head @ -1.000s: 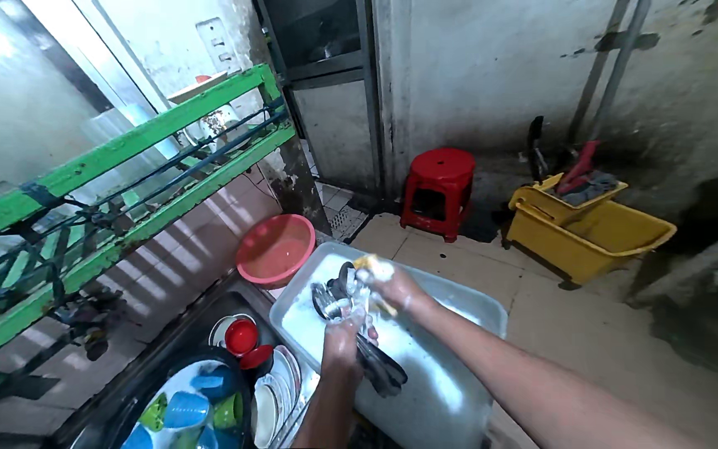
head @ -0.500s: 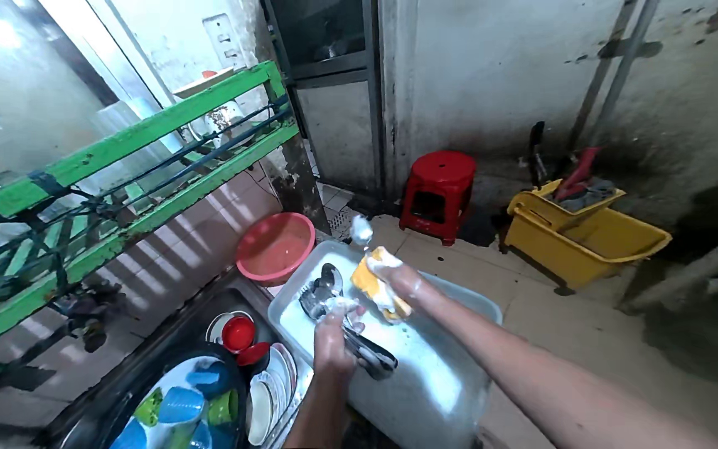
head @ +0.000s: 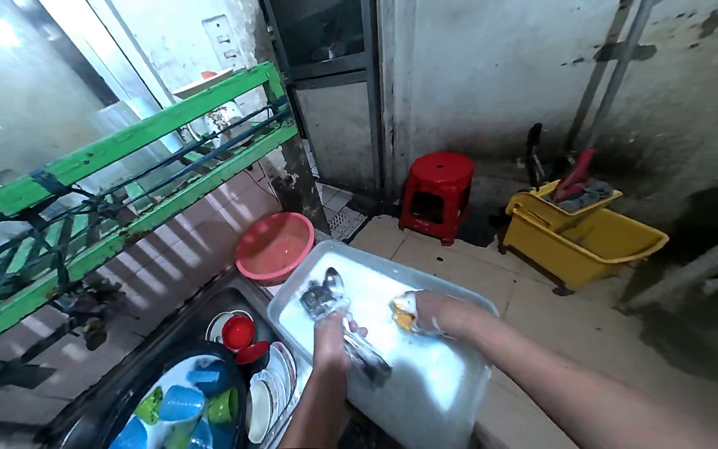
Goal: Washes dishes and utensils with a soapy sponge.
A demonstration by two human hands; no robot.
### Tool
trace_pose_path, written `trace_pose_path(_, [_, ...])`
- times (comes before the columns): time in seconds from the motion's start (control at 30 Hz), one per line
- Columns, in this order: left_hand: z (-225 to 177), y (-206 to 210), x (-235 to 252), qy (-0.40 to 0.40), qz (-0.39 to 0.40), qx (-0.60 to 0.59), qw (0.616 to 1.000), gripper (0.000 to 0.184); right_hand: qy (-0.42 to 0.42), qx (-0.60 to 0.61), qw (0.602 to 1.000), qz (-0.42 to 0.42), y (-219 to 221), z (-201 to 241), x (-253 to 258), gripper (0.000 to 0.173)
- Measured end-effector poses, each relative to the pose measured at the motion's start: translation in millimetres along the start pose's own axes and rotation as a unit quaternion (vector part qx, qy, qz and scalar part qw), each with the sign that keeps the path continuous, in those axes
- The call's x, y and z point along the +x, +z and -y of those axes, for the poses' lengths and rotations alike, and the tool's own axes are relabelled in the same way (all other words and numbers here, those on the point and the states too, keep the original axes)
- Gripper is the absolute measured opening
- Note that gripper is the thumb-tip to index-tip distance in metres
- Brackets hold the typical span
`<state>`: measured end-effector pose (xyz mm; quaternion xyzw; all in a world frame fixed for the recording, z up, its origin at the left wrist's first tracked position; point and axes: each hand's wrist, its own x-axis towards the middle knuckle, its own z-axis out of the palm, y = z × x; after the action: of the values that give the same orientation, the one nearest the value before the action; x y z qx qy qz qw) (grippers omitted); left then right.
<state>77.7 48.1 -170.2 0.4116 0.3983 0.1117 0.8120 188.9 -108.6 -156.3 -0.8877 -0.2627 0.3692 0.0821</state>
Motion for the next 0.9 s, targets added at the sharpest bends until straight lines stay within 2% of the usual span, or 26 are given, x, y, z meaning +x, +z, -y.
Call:
trace_pose_path(0.07, [4,1,-1,-0.031,0.029,0.057,0.997,0.008,0.001,0.163,0.985,-0.059,0,4,3,0.046])
trace_pose_path(0.13, [6,1,-3,-0.043,0.048,0.096,0.993,0.009,-0.026,0.322,0.939,-0.12,-1,18,3,0.049])
trace_pose_path(0.17, [6,1,-5,-0.044,0.057,0.111,0.991,0.011,-0.053,0.329,0.932,-0.142,-3,27,3,0.05])
trace_pose_path(0.27, [6,2,-10,-0.037,0.082,0.144,0.985,0.015,-0.142,0.194,0.951,-0.193,-7,47,9,0.039])
trace_pose_path(0.37, [6,-2,-5,-0.036,0.092,0.129,0.987,0.014,-0.128,0.172,0.943,-0.256,-2,53,23,0.03])
trace_pose_path(0.43, [6,-2,-4,-0.024,0.077,0.13,0.988,0.016,-0.086,0.194,0.947,-0.241,4,61,24,0.037])
trace_pose_path(0.5, [5,-4,-5,-0.003,0.06,0.157,0.986,0.019,-0.069,0.19,0.965,-0.169,10,67,17,0.044])
trace_pose_path(0.6, [5,-4,-6,-0.005,0.054,0.177,0.983,0.022,-0.079,0.133,0.978,-0.138,5,67,14,0.042])
trace_pose_path(0.67, [5,-3,-5,-0.021,0.053,0.17,0.984,0.019,-0.123,0.095,0.965,-0.21,0,59,23,0.033])
trace_pose_path(0.73, [4,-2,-3,-0.035,0.057,0.155,0.986,0.017,-0.171,0.085,0.936,-0.296,-10,53,27,0.026])
trace_pose_path(0.77, [4,-3,-2,-0.037,0.057,0.143,0.987,0.017,-0.183,0.11,0.919,-0.332,-15,52,31,0.023])
trace_pose_path(0.83, [4,-5,-3,-0.037,0.074,0.111,0.99,0.018,-0.175,0.249,0.877,-0.372,-21,50,36,0.027])
trace_pose_path(0.9, [4,-6,-5,-0.034,0.116,0.079,0.99,0.02,-0.147,0.386,0.852,-0.32,-19,49,37,0.042])
